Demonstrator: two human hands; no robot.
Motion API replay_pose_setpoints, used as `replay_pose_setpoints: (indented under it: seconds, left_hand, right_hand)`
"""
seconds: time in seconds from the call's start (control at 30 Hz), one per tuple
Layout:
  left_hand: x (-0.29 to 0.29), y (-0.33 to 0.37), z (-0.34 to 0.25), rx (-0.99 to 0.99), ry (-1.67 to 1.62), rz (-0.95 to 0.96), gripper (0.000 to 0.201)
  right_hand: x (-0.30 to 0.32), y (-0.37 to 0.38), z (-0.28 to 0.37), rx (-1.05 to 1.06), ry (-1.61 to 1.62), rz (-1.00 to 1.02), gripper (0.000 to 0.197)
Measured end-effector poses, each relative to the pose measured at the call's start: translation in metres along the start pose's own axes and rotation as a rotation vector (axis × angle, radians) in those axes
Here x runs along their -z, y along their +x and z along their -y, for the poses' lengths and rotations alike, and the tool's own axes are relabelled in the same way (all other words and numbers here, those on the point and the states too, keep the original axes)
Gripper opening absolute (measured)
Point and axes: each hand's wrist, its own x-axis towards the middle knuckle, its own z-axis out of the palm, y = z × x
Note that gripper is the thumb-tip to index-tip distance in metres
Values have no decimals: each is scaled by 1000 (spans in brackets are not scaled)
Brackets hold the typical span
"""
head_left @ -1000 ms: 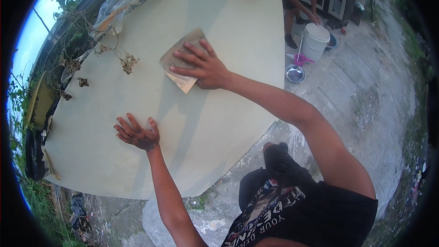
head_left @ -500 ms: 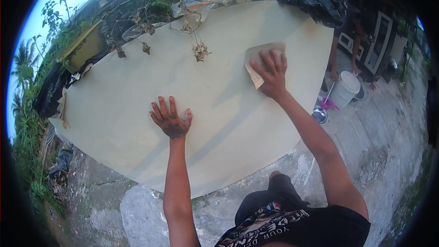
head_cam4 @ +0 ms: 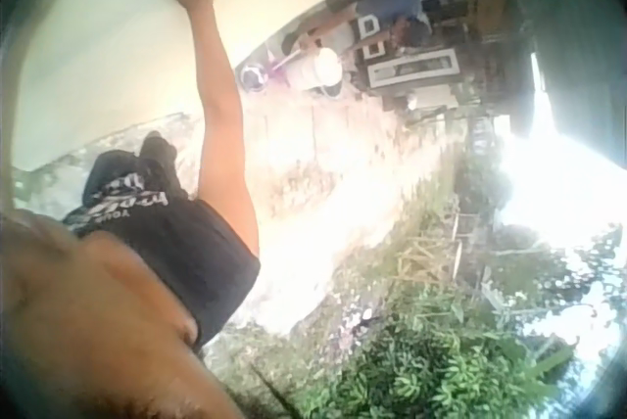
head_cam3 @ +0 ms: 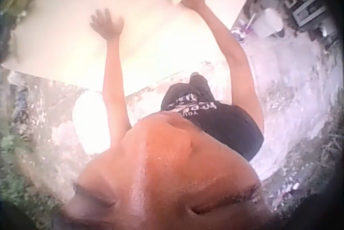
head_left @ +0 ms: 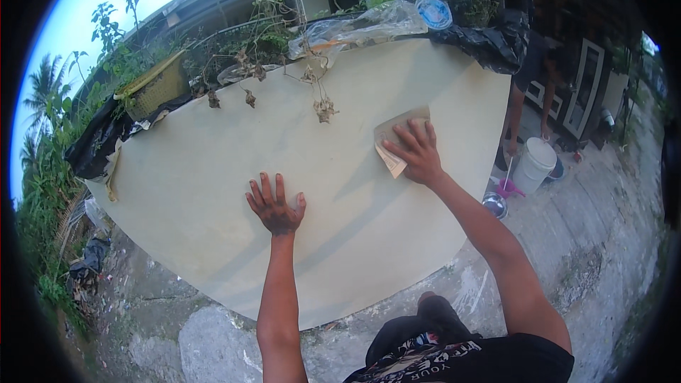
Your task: The person sands a wall with sandpaper, moves a potted plant and a plastic sheet, and then continues sanding the wall and its corner.
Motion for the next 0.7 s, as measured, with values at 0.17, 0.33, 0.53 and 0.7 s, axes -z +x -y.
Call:
replay_pose_setpoints:
  seconds: [0.17,0.33,0.53,0.7]
  left_hand:
    - [-5,-25,-1,1,-10,14,65]
    - [0,-30,9,4,17,8,65]
    - [-5,-31,3,25,-37,58,67]
    - [10,-52,4,56,-92,184,74]
  right_hand:
    - [10,21,-54,-695,-65,-403,58]
    - [-3,43,13,-594,-54,-262,64]
    - [5,-5,-1,88,-13,117,66]
    - [7,67,-29,-510,-77,-317,69]
